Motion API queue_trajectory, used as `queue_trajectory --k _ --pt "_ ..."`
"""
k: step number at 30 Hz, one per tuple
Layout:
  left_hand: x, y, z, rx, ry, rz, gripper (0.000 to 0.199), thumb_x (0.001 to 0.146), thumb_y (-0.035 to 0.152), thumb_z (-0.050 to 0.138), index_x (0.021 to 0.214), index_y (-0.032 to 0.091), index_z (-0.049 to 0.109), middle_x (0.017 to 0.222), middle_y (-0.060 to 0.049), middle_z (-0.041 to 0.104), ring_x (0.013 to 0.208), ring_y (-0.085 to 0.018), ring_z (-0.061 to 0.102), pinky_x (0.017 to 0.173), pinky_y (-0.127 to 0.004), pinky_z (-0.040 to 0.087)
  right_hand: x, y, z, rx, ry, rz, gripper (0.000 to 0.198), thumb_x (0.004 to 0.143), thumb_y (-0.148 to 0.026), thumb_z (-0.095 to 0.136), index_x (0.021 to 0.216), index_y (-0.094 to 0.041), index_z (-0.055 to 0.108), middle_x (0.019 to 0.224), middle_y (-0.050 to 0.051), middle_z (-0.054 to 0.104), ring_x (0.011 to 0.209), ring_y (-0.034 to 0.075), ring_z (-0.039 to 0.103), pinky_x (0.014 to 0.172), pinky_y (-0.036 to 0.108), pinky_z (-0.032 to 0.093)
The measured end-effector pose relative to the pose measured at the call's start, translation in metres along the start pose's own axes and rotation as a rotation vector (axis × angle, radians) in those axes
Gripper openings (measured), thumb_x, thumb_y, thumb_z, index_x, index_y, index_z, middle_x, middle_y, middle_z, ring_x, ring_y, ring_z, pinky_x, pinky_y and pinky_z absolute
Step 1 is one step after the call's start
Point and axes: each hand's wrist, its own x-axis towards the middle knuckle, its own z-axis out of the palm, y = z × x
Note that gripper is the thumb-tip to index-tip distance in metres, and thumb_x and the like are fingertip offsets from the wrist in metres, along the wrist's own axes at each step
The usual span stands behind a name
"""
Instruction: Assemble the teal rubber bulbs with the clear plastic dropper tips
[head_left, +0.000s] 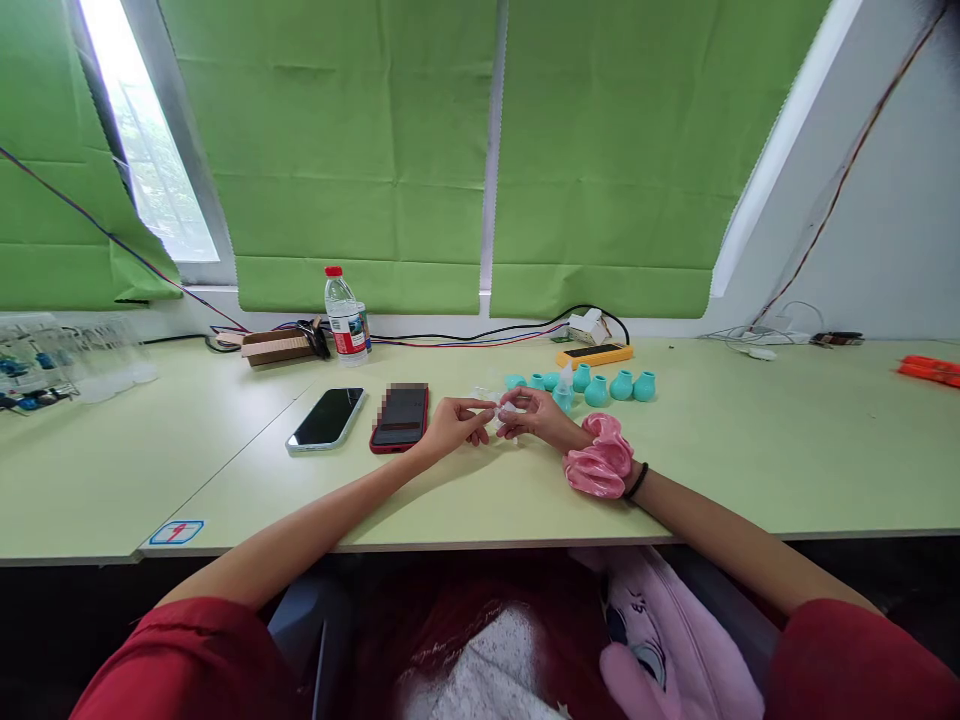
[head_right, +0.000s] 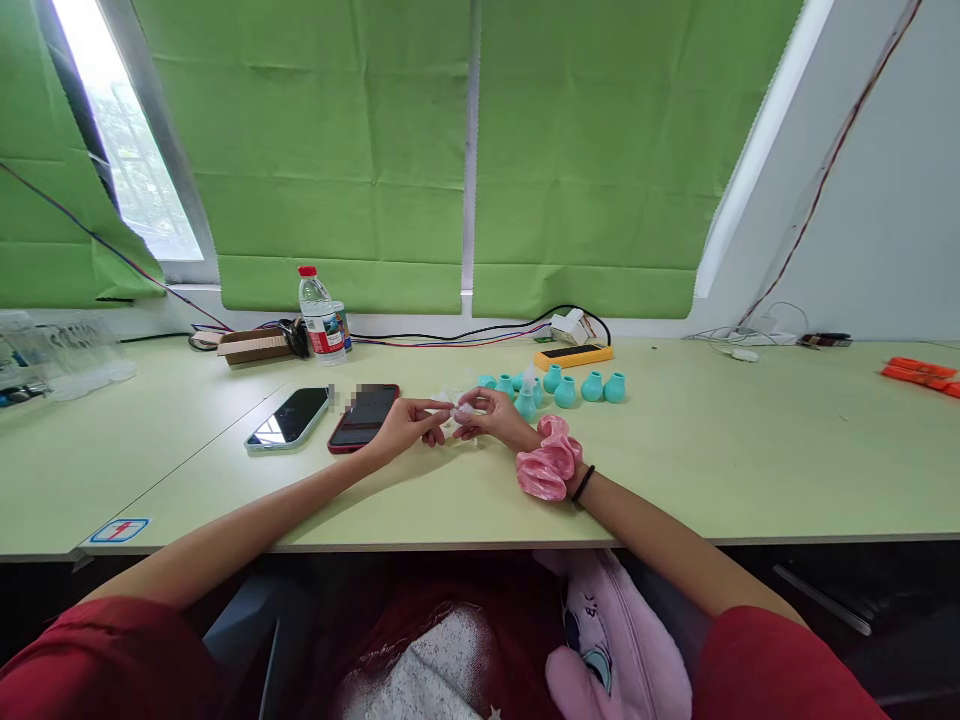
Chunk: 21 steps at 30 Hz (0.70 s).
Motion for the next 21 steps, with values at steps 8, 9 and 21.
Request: queue_trajectory --k 8,9,21 --pt "0.0025 0.0001 -0.0008 -0.083 -0.023 -0.057 0.047 0.065 0.045 0.059 0.096 0.01 0.058 0.063 -0.007 0.061 0.051 -0.01 0.053 0.047 -0.02 0.044 0.0005 0.0017 0.0016 0.044 -0.029 -0.048 0.036 0.051 -0.03 0.072 0.078 -0.015 0.052 0.073 0.0 0.059 0.061 0.014 0.062 0.06 0.03 0.053" --pt "0.0023 0.0002 -0.0008 -0.104 -0.046 -0.076 0.047 0.065 0.046 0.058 0.095 0.01 0.058 0.064 -0.007 0.061 0.052 -0.01 0.054 0.049 -0.021 0.045 0.0007 0.002 0.0014 0.049 -0.032 -0.06 0.036 0.051 -0.029 0.072 0.077 -0.015 0.052 0.074 0.0 0.059 0.062 0.014 0.061 0.061 0.031 0.053" --pt "0.0008 -0.0006 -0.0018 -0.125 -0.149 -0.19 0.044 0.061 0.047 0.062 0.082 0.008 0.062 0.061 -0.007 0.061 0.051 -0.011 0.055 0.051 -0.022 0.047 -0.001 -0.0012 0.0045 0.0 -0.092 -0.073 0.03 0.049 -0.027 0.073 0.068 -0.014 0.053 0.086 0.005 0.062 0.069 0.015 0.06 0.064 0.032 0.052"
